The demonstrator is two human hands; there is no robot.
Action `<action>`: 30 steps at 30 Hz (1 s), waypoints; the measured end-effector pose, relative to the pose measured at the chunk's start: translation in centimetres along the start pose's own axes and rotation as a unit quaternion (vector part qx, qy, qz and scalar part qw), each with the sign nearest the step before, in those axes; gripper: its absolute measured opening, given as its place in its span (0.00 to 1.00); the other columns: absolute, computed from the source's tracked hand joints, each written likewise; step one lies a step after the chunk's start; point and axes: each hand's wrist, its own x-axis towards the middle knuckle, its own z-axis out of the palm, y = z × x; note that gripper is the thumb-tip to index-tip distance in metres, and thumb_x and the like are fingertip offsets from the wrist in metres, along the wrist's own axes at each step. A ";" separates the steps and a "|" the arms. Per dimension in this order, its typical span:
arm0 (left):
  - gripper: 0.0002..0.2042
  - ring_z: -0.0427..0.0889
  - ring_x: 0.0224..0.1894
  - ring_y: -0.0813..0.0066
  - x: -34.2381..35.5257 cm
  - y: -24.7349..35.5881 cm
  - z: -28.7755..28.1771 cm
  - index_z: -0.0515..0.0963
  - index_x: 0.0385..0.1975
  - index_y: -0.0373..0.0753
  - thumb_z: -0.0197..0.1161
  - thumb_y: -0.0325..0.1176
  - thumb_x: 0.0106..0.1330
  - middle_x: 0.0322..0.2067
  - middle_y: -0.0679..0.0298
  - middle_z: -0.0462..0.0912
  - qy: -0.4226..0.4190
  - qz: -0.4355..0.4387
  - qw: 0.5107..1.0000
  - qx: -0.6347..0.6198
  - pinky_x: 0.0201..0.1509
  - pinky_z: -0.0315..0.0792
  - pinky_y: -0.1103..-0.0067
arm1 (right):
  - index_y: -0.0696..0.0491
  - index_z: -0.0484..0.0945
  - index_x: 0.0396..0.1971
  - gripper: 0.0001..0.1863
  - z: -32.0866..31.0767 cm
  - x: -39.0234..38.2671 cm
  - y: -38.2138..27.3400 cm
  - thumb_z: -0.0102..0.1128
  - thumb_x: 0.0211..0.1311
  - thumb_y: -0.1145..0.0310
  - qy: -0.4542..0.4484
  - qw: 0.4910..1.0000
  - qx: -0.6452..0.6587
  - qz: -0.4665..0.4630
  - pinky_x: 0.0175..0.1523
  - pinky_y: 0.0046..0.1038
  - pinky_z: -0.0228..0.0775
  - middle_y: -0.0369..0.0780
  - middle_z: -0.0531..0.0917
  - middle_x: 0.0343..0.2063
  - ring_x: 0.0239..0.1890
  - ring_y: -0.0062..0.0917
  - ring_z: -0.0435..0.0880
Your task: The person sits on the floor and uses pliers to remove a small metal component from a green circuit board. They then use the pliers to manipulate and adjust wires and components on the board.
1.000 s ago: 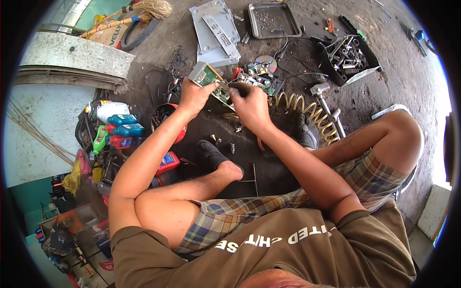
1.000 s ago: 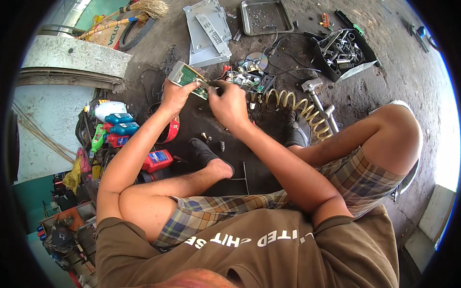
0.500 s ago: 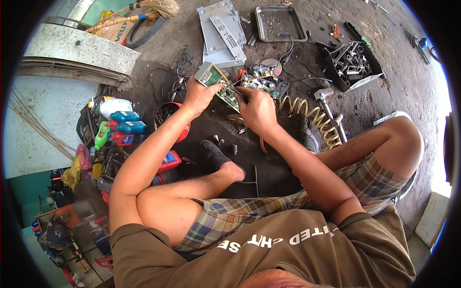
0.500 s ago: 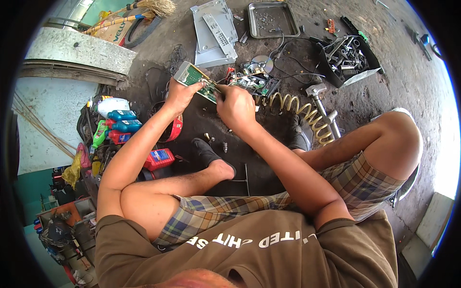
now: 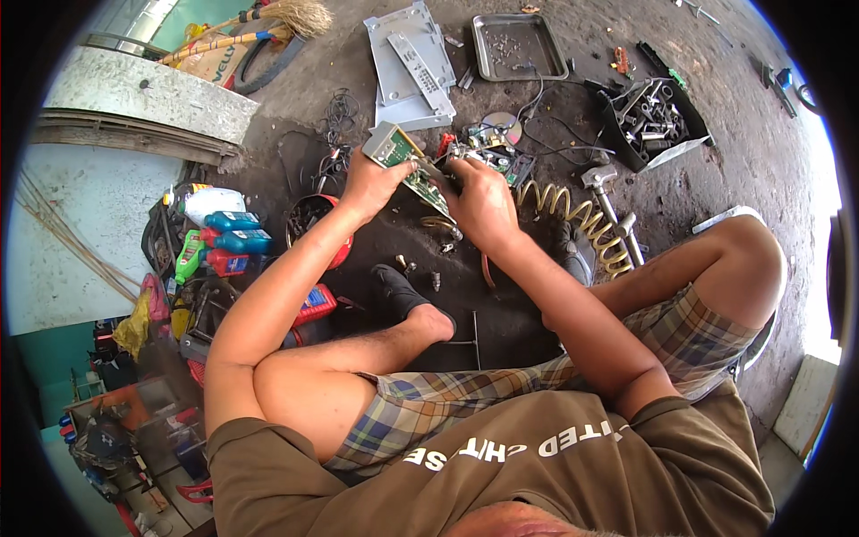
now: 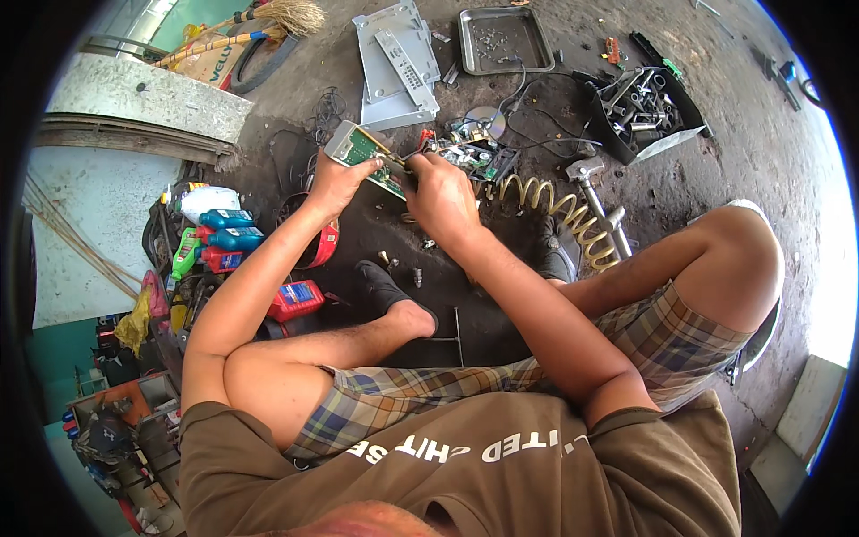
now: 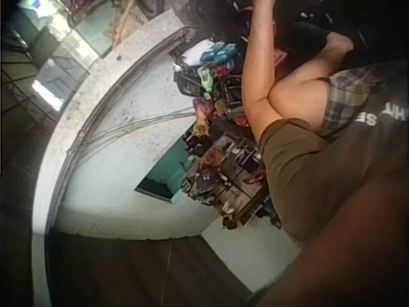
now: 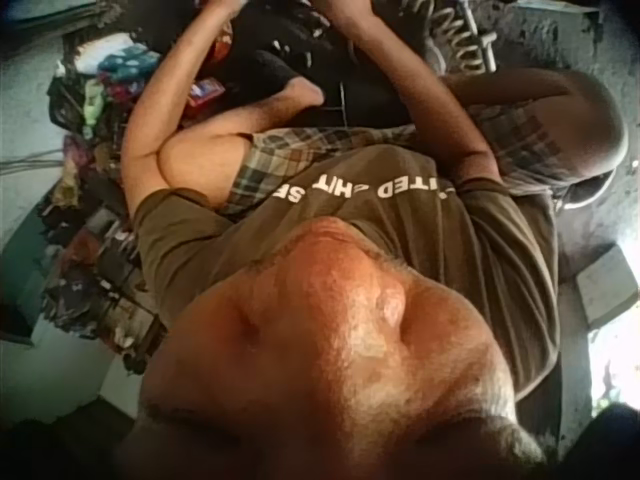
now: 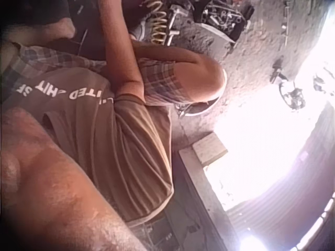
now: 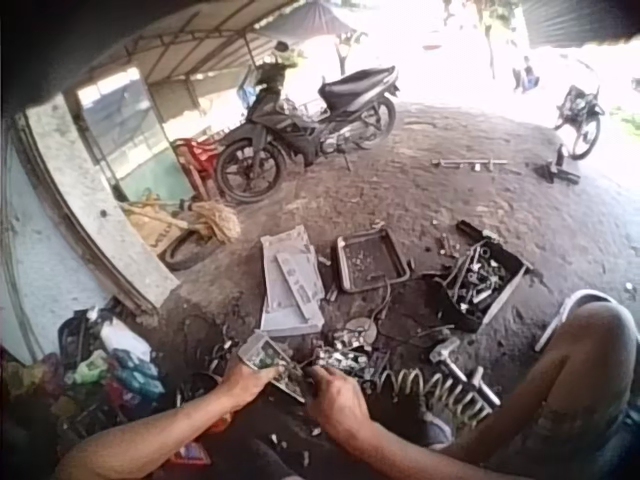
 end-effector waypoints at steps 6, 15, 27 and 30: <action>0.12 0.89 0.43 0.77 0.2 -1.1 0.2 0.88 0.45 0.34 0.69 0.22 0.62 0.41 0.63 0.93 0.031 -0.001 0.998 -0.050 0.51 0.81 0.76 | 0.61 0.81 0.51 0.18 0.9 0.1 -1.3 0.65 0.61 0.74 0.043 0.849 0.384 0.359 0.41 0.32 0.79 0.43 0.86 0.35 0.32 0.28 0.84; 0.13 0.90 0.47 0.72 0.6 -1.5 -0.1 0.83 0.48 0.31 0.69 0.19 0.62 0.44 0.57 0.91 0.024 -0.021 0.998 -0.045 0.55 0.82 0.75 | 0.63 0.81 0.49 0.16 1.6 -0.3 1.0 0.72 0.63 0.81 0.071 0.882 0.412 0.218 0.46 0.25 0.81 0.40 0.88 0.38 0.37 0.22 0.86; 0.14 0.90 0.46 0.73 0.5 -2.3 -0.9 0.83 0.49 0.30 0.69 0.19 0.62 0.44 0.57 0.91 0.045 -0.032 0.998 -0.041 0.54 0.82 0.75 | 0.64 0.83 0.45 0.17 -0.9 1.1 -0.8 0.64 0.75 0.61 -0.055 0.953 0.225 0.197 0.46 0.38 0.76 0.50 0.89 0.34 0.37 0.33 0.88; 0.14 0.89 0.44 0.74 0.7 -2.5 -1.2 0.83 0.48 0.31 0.69 0.18 0.61 0.43 0.59 0.91 0.052 -0.055 0.995 -0.060 0.53 0.82 0.76 | 0.62 0.84 0.51 0.21 -0.7 0.5 -1.8 0.67 0.74 0.58 -0.061 0.931 0.305 0.190 0.51 0.34 0.78 0.48 0.90 0.39 0.43 0.28 0.88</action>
